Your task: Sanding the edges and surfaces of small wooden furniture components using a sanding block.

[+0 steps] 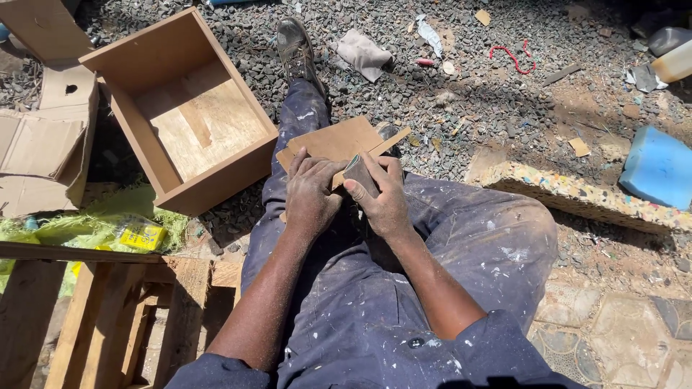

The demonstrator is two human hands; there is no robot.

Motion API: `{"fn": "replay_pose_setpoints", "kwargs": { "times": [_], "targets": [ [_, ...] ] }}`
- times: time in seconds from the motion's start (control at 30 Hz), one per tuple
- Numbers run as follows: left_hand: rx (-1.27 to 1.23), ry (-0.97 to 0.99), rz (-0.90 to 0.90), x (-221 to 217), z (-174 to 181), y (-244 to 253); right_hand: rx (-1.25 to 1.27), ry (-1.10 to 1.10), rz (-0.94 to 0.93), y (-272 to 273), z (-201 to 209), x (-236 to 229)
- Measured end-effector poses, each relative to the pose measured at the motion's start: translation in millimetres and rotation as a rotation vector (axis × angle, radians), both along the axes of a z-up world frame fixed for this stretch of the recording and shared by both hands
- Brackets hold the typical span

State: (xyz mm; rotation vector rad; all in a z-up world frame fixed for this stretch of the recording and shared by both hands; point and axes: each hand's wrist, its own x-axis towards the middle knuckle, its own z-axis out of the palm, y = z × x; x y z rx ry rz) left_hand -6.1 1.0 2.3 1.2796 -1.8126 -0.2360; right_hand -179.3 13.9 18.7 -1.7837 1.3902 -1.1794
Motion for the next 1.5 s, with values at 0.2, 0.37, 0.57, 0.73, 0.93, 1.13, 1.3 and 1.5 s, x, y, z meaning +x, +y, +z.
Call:
{"fn": "replay_pose_setpoints", "kwargs": {
  "times": [0.2, 0.37, 0.57, 0.73, 0.93, 1.13, 1.3, 1.5],
  "targets": [
    [0.005, -0.102, 0.025, 2.1, 14.8, 3.0, -0.135, 0.053, 0.162, 6.0, 12.8, 9.7],
    [0.039, 0.017, 0.015, 0.8, 6.1, -0.2, -0.015, 0.038, 0.069, 4.1, 9.4, -0.2],
    [0.034, -0.039, 0.027, -1.3, 9.4, 2.8, -0.033, 0.109, 0.088, 7.9, 23.4, 1.8],
    [0.046, 0.028, 0.021, -0.5, 0.8, 0.8, 0.060, 0.048, 0.021, 2.2, 7.9, -5.6],
    [-0.033, -0.014, 0.009, -1.0, 3.3, 1.4, -0.109, 0.153, 0.131, 4.8, 12.4, -1.0],
    [-0.041, -0.022, 0.024, -4.3, 1.5, 0.2, 0.001, 0.051, -0.002, 10.7, 21.4, 3.8],
    [-0.075, -0.094, 0.039, -1.8, -5.8, -2.8, 0.002, -0.032, 0.003, 0.8, 6.2, 7.1],
    [-0.065, -0.058, 0.033, -6.7, 2.4, 4.3, 0.084, 0.011, 0.018, 18.8, 25.7, 15.7]
  ]
}}
